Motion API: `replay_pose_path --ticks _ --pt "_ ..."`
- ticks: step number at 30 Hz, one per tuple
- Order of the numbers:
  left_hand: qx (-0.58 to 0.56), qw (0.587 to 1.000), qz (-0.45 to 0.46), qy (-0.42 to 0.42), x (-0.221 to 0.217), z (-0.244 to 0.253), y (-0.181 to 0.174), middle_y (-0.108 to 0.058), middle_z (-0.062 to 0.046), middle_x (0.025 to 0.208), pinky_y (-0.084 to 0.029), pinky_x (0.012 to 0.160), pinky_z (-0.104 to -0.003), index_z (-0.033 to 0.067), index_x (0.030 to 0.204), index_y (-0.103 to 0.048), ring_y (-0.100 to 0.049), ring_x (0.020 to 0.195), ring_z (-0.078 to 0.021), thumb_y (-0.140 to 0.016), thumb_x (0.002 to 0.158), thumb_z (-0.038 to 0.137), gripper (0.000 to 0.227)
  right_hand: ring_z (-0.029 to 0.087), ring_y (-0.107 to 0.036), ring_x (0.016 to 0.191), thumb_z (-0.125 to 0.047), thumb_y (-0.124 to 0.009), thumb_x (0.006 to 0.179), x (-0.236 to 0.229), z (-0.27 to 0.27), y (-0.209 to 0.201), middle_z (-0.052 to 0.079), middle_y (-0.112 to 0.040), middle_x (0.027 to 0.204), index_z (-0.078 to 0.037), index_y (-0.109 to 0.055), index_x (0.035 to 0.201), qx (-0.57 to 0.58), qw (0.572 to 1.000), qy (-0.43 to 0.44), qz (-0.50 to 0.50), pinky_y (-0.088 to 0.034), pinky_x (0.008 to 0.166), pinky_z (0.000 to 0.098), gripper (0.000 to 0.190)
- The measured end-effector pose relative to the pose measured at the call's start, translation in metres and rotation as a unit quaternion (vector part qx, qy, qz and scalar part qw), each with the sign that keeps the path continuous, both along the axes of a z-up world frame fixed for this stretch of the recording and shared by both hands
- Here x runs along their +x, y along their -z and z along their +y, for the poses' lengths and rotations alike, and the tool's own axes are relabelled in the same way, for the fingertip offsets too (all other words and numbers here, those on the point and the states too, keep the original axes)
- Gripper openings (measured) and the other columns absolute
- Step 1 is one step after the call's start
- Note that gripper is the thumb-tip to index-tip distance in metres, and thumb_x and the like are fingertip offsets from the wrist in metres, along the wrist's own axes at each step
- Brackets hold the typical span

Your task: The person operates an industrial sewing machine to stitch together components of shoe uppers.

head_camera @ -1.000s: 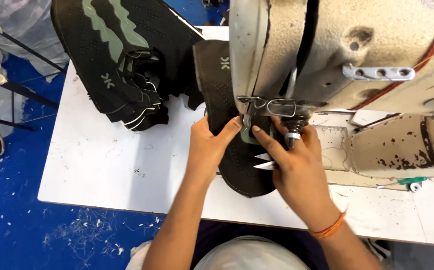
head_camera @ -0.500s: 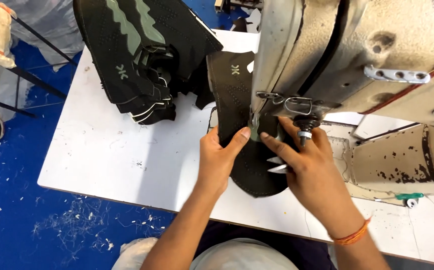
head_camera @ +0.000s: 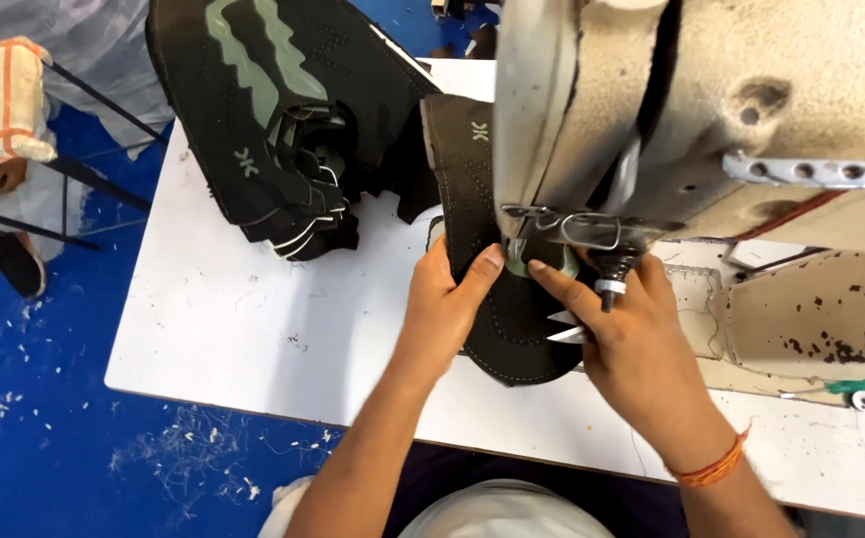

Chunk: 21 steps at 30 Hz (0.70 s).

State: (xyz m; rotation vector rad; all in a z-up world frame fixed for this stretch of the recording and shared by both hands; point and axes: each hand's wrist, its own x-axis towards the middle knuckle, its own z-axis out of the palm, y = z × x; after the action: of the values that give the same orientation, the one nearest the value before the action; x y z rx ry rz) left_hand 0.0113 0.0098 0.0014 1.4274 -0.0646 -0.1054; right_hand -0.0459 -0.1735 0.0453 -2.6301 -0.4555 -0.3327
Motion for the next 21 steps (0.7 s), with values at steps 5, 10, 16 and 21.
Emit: replay_pose_path --ticks 5,10,16,21 --pt "0.034 0.996 0.021 0.077 0.014 0.004 -0.009 -0.072 -0.003 0.103 -0.054 0.082 -0.026 0.0003 0.118 -0.066 -0.064 0.093 -0.0089 -0.063 0.102 0.02 0.026 0.044 -0.05 0.113 0.014 -0.064 0.061 -0.006 0.007 0.005 0.02 -0.06 0.124 -0.022 -0.062 0.14 -0.006 0.998 0.06 0.006 -0.043 0.104 0.0529 0.087" --pt "0.004 0.999 0.029 0.012 -0.008 -0.007 -0.006 -0.071 -0.002 0.102 -0.053 0.083 -0.025 -0.0006 0.117 -0.067 -0.063 0.092 -0.0081 -0.065 0.1 0.015 0.023 0.044 -0.048 0.117 0.014 -0.062 0.056 -0.006 0.002 -0.001 0.018 -0.056 0.134 -0.025 -0.059 0.14 0.022 0.998 0.055 0.017 -0.044 0.1 0.0513 0.093" --pt "-0.02 0.997 0.049 -0.065 -0.031 -0.023 -0.013 -0.07 -0.003 0.09 -0.054 0.069 -0.024 -0.0012 0.109 -0.067 -0.061 0.078 -0.0067 -0.066 0.099 0.017 0.021 0.042 -0.048 0.116 0.012 -0.064 0.062 0.002 -0.013 -0.005 0.016 -0.057 0.132 -0.026 -0.062 0.138 0.046 0.999 -0.002 0.007 -0.045 0.101 0.0489 0.085" --pt "0.053 0.995 0.015 -0.088 -0.029 -0.023 -0.005 -0.07 -0.003 0.087 -0.053 0.066 -0.024 -0.0013 0.107 -0.066 -0.062 0.074 -0.0069 -0.066 0.1 0.016 0.019 0.04 -0.049 0.107 0.013 -0.063 0.065 0.005 -0.016 0.002 0.014 -0.06 0.122 -0.028 -0.061 0.14 0.033 0.998 -0.006 0.062 -0.045 0.098 0.0482 0.086"
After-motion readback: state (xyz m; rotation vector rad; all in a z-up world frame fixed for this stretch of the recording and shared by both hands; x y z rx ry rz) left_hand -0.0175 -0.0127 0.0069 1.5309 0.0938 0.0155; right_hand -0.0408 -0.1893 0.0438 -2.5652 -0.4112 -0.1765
